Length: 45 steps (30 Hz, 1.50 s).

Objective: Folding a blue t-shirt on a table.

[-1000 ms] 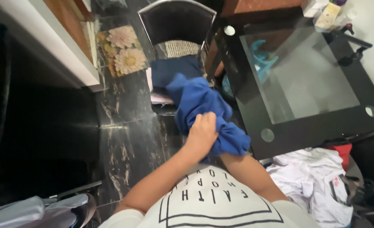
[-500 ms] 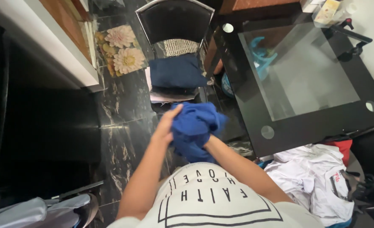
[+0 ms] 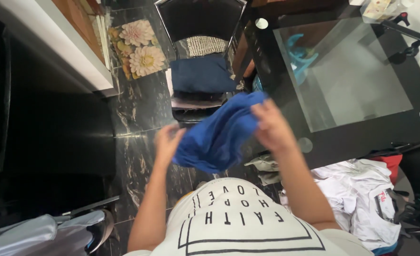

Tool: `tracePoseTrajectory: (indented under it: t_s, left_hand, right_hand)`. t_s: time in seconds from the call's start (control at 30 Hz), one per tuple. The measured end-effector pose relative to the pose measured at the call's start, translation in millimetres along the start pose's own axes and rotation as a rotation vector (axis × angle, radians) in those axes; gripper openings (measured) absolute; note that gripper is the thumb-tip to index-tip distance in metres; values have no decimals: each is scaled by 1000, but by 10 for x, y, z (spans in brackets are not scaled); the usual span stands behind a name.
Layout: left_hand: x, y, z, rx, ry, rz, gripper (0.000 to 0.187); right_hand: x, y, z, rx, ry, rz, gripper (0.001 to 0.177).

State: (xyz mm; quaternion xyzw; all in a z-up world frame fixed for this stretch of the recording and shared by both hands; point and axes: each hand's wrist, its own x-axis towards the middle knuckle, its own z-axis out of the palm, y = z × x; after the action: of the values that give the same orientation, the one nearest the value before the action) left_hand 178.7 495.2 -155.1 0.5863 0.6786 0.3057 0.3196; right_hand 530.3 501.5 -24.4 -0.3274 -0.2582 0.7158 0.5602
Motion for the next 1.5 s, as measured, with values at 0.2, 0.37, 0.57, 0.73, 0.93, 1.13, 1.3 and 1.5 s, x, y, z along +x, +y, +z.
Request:
tracePoseTrajectory:
  t_s: [0.2, 0.37, 0.57, 0.73, 0.93, 1.13, 1.3, 1.5]
  left_hand:
    - [-209, 2050, -311, -404, -387, 195, 47]
    - [-116, 1877, 35, -524, -334, 314, 50]
    - [-1, 1592, 357, -694, -312, 238, 45]
    - [118, 1653, 129, -635, -295, 235, 47]
    - [-2, 2189, -338, -278, -475, 383, 47]
    - [60, 2004, -405, 166, 6, 406, 37]
    - [7, 1460, -26, -114, 21, 591, 38]
    - [-206, 1955, -421, -306, -324, 304, 46]
  right_hand:
    - [-27, 365, 651, -150, -85, 138, 37]
    - [-26, 191, 640, -662, -206, -206, 42]
    - [-108, 117, 692, -1168, -88, -311, 59]
    - [-72, -81, 815, -1376, -131, -96, 73]
    - [53, -11, 1009, -1355, 204, -1110, 66]
    - [133, 218, 730, -1163, -37, -209, 49]
    - [259, 362, 734, -1099, 39, -166, 26]
    - [315, 240, 772, -1159, -25, -246, 26]
